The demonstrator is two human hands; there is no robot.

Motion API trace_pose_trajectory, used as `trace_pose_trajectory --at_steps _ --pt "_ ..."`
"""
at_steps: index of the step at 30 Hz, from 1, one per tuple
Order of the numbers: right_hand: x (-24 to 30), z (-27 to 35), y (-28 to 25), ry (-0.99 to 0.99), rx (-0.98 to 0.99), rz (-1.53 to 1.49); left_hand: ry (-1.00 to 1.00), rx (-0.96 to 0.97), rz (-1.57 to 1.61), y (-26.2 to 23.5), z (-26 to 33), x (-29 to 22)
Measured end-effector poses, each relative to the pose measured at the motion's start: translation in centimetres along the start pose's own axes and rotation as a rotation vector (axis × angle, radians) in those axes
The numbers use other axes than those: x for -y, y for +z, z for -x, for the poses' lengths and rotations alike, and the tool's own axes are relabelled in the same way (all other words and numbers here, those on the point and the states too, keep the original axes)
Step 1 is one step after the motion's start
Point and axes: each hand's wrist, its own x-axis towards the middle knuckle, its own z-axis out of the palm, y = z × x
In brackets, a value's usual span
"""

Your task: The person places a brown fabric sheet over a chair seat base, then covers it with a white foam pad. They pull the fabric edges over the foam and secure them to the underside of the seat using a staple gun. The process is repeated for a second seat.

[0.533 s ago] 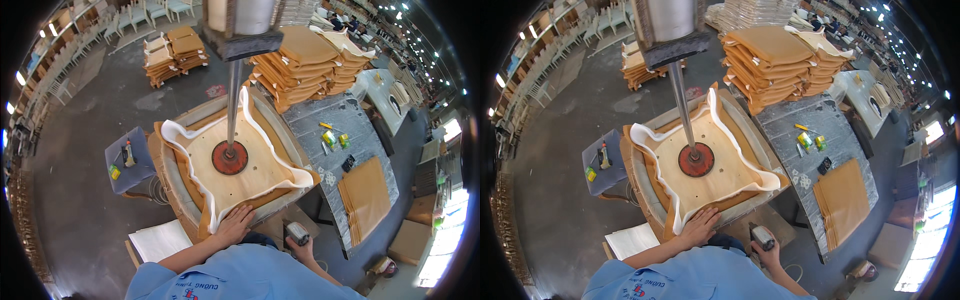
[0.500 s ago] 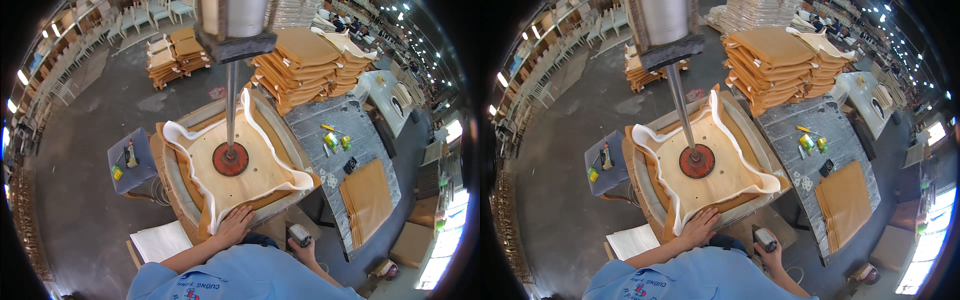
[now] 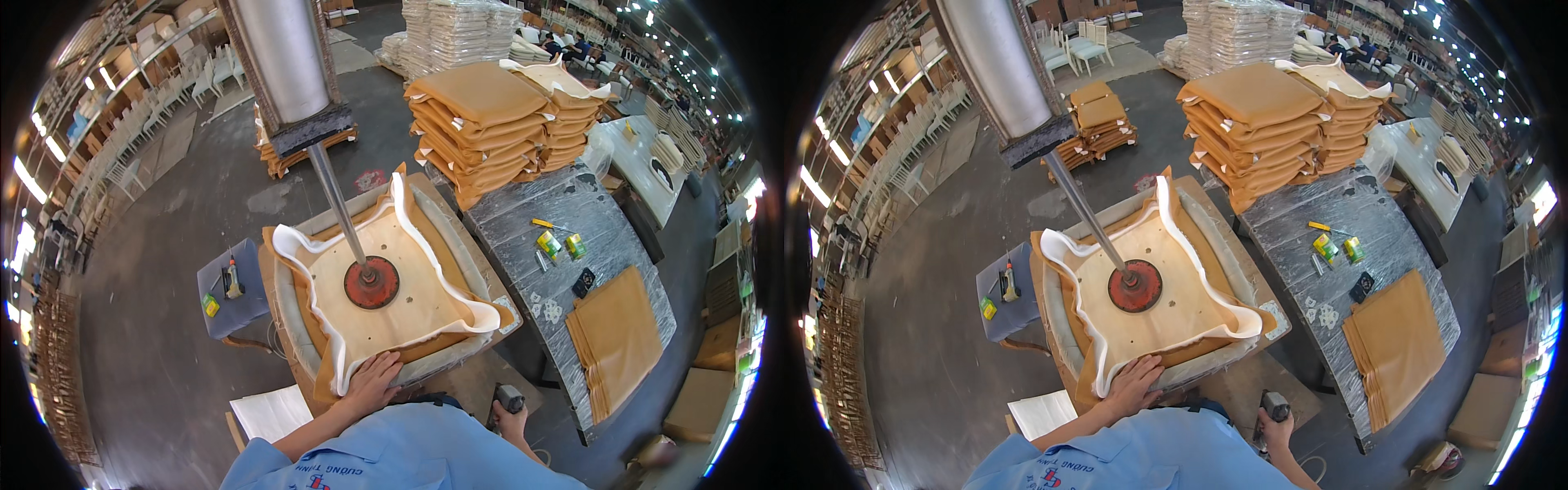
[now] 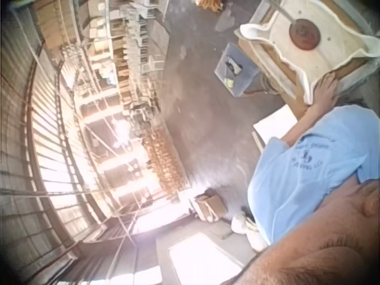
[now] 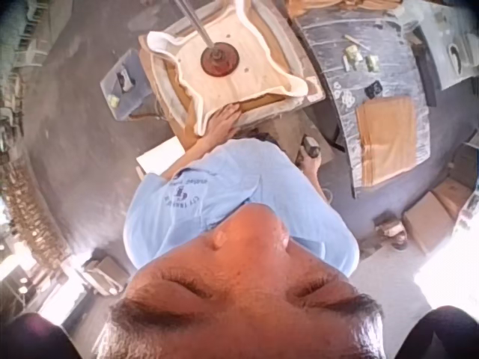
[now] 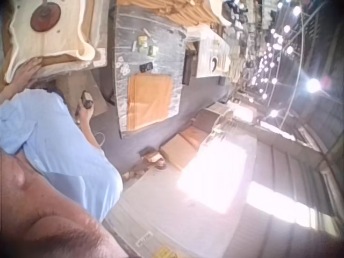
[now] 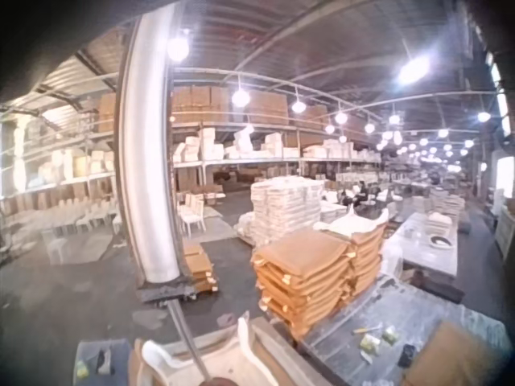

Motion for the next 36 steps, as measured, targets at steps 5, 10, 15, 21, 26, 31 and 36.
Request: trace_pose_trajectory --at_steps 5,10,15,21,26,31,36 --pt "-0.4 -0.3 1.5 0.028 -0.016 0.010 0.018 0.001 0.003 -0.7 0.2 0.1" --pt "-1.4 0.4 2.4 0.002 -0.094 0.019 0.047 0.014 -0.002 -1.2 1.3 1.2" --pt "-3.5 1.1 2.6 -0.018 -0.158 -0.053 0.105 0.069 0.035 -2.7 1.9 2.6" --pt "-2.5 -1.0 0.2 0.045 -0.219 -0.021 0.156 0.010 0.118 0.2 1.3 1.6" --pt "2.0 -8.5 -2.5 0.072 -0.244 -0.046 0.148 -0.015 0.116 2.8 -2.2 -0.5" --pt "5.3 -22.1 -6.8 0.050 -0.170 -0.091 -0.045 -0.047 0.098 2.6 -3.1 -1.5" --pt "8.6 -35.5 -7.5 0.140 -0.162 -0.162 -0.479 0.019 -0.018 2.3 -4.6 -7.6"
